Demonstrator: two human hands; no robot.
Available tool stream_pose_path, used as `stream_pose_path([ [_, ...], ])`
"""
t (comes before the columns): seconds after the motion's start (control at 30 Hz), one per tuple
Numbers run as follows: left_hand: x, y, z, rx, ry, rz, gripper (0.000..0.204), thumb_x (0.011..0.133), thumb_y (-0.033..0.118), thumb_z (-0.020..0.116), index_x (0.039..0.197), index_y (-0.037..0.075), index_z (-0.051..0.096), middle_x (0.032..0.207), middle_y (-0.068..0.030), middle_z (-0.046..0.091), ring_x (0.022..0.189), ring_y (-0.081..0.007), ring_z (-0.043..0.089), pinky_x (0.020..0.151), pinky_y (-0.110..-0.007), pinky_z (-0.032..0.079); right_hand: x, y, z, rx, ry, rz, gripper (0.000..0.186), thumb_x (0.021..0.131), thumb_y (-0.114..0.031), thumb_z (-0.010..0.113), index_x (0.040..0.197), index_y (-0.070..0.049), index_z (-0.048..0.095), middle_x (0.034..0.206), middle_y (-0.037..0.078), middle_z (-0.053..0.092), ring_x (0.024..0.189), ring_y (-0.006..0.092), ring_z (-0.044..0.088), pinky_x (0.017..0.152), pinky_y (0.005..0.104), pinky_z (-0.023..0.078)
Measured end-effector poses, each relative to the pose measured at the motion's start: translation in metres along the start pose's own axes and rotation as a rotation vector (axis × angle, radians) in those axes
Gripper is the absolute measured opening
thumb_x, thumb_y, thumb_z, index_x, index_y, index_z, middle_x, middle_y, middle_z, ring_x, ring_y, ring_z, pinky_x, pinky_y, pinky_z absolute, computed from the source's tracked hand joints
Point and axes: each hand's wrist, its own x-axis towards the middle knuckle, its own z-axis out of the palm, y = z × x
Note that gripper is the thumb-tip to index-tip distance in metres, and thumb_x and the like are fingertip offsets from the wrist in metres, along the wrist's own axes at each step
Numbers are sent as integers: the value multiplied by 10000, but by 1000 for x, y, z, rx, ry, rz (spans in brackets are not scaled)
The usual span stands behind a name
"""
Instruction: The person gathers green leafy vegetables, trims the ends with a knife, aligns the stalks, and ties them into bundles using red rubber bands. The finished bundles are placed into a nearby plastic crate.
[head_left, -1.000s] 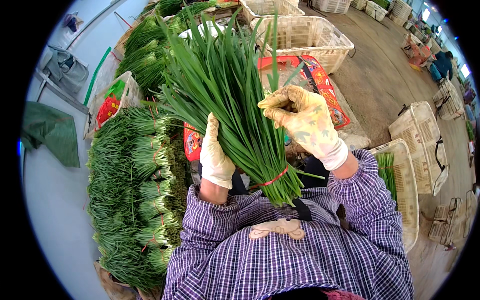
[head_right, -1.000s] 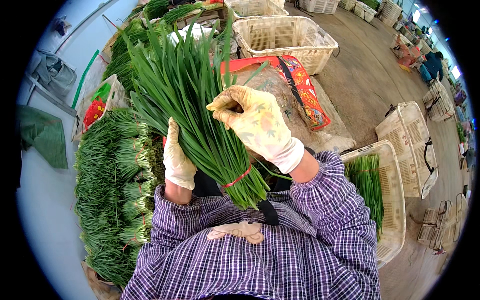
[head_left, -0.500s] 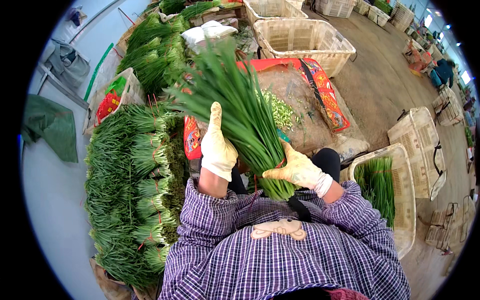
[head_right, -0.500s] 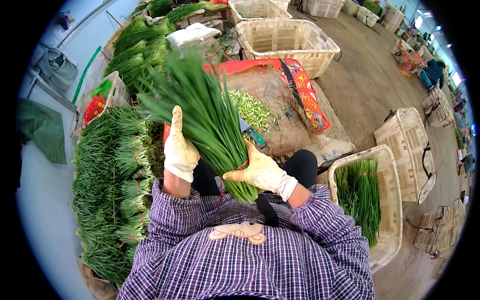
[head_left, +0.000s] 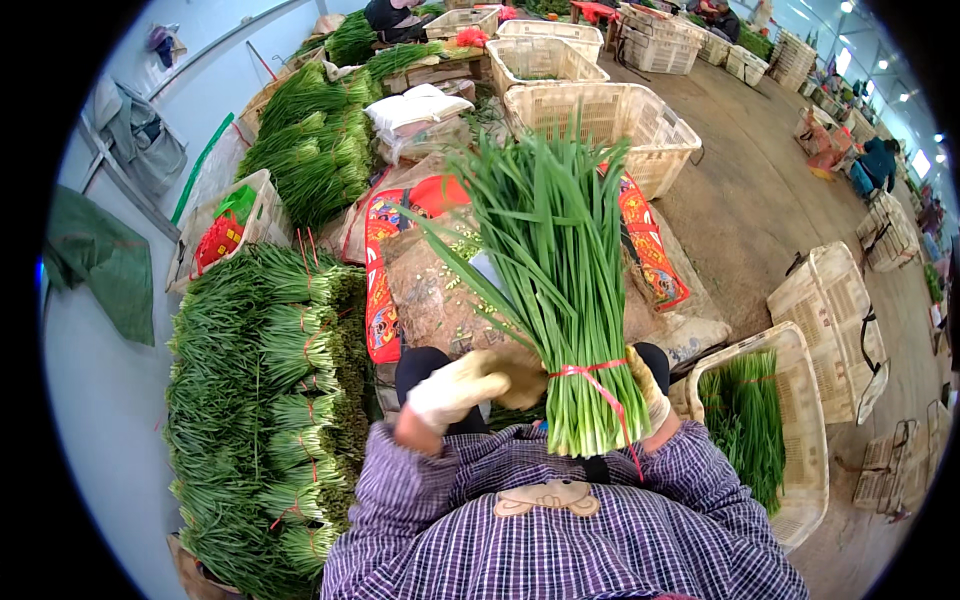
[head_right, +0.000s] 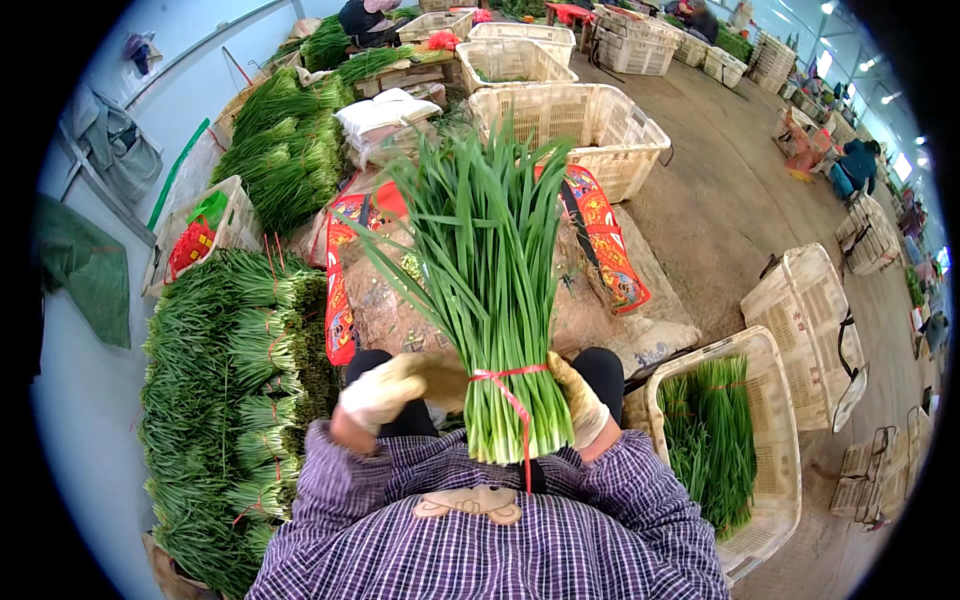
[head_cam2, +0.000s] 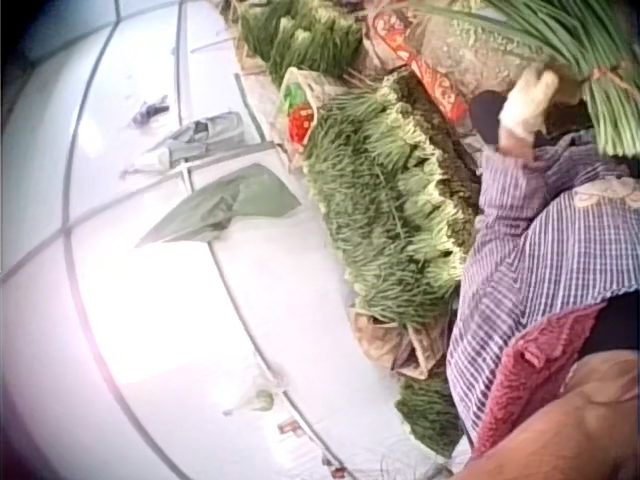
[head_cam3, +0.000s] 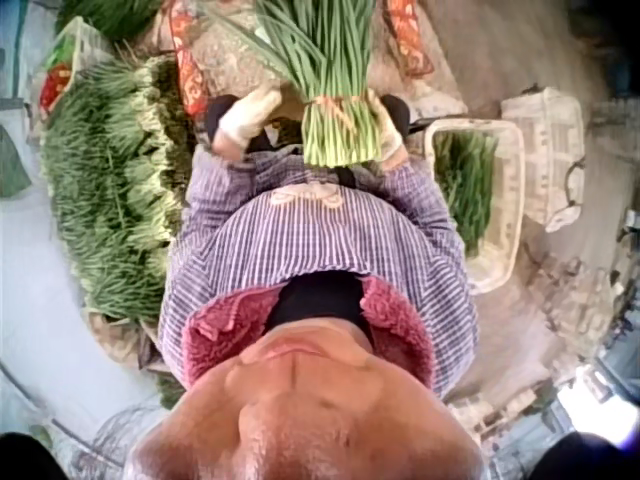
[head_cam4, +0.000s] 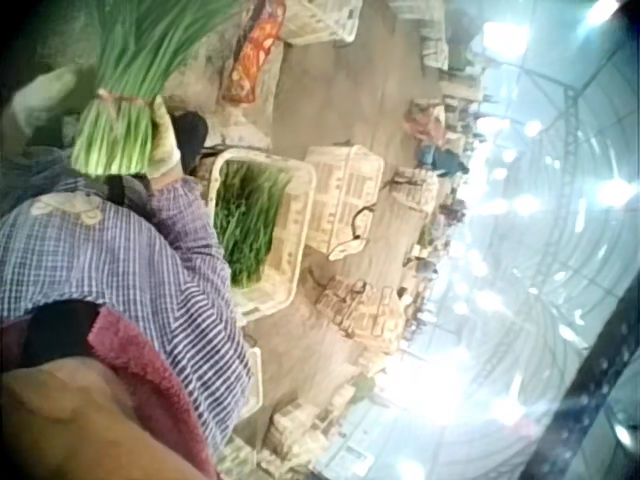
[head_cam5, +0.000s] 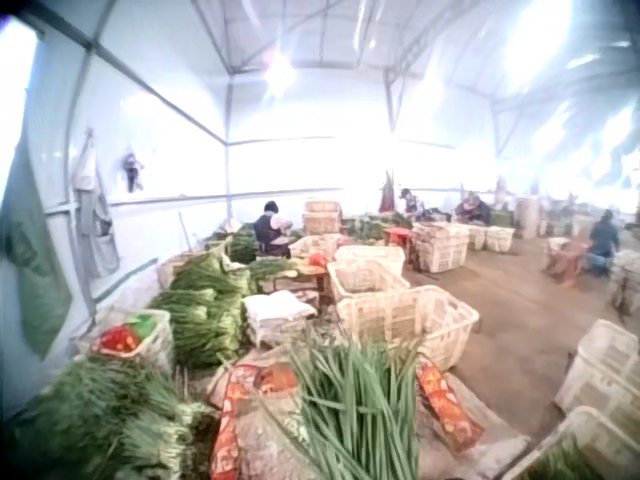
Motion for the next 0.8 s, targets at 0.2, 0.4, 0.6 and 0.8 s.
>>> stream_pose_path([
  [0.2, 72, -11, 31, -738, 249, 245, 911, 742, 743, 484, 1368, 87, 391, 1305, -93, 512, 1140, -249, 536, 970, -415, 451, 11, 6, -31, -528, 8, -92, 718, 828, -491, 652, 1347, -43, 439, 1327, 89, 514, 1207, 199, 490, 1029, 344, 382],
  [0.4, 76, -15, 32, -465, 519, 223, 662, 925, 547, 433, 1352, 42, 407, 1269, -100, 540, 1102, -217, 559, 949, -361, 461, 38, -8, 48, -1374, 397, -542, 819, 730, -256, 756, 1362, 47, 332, 1255, 192, 528, 1179, 259, 498, 1015, 341, 372],
  [0.6, 75, 0, 58, -386, 650, 257, 495, 864, 253, 686, 1263, 44, 481, 1159, -63, 583, 993, -155, 578, 846, -299, 489, 72, -43, 70, -1023, 425, -881, 753, 750, -162, 773, 1337, 18, 338, 1195, 137, 570, 1048, 210, 569, 908, 326, 471],
  [0.8, 77, 5, 55, -301, 624, 302, 478, 804, 171, 751, 1197, 19, 524, 1053, -52, 636, 920, -153, 609, 797, -298, 511, 83, -50, 71, -1228, 350, -1005, 519, 799, -143, 723, 1235, 19, 493, 1124, 121, 625, 993, 219, 605, 884, 301, 472],
])
